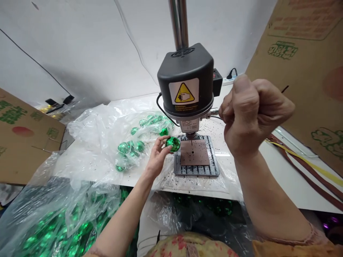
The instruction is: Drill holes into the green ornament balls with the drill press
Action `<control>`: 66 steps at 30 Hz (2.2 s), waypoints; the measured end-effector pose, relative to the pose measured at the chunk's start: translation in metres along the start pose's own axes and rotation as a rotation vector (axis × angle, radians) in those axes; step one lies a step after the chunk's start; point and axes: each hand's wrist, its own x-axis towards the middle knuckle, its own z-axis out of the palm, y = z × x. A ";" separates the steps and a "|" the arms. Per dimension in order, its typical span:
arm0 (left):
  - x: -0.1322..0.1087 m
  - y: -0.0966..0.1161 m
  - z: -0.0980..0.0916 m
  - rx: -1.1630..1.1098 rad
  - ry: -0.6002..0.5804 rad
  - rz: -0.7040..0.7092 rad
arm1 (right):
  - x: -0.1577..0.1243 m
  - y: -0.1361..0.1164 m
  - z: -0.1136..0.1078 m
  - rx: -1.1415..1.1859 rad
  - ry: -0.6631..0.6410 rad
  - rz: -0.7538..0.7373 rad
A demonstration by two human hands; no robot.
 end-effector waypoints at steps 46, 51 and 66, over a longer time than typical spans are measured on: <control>0.009 -0.059 0.052 0.117 -0.106 0.183 | 0.000 0.000 -0.003 -0.001 -0.034 -0.056; 0.007 -0.057 0.055 0.045 -0.127 0.149 | 0.000 0.000 -0.003 0.029 -0.029 -0.064; 0.004 -0.054 0.061 0.077 -0.107 0.137 | -0.012 0.003 -0.011 -0.168 -0.052 -0.108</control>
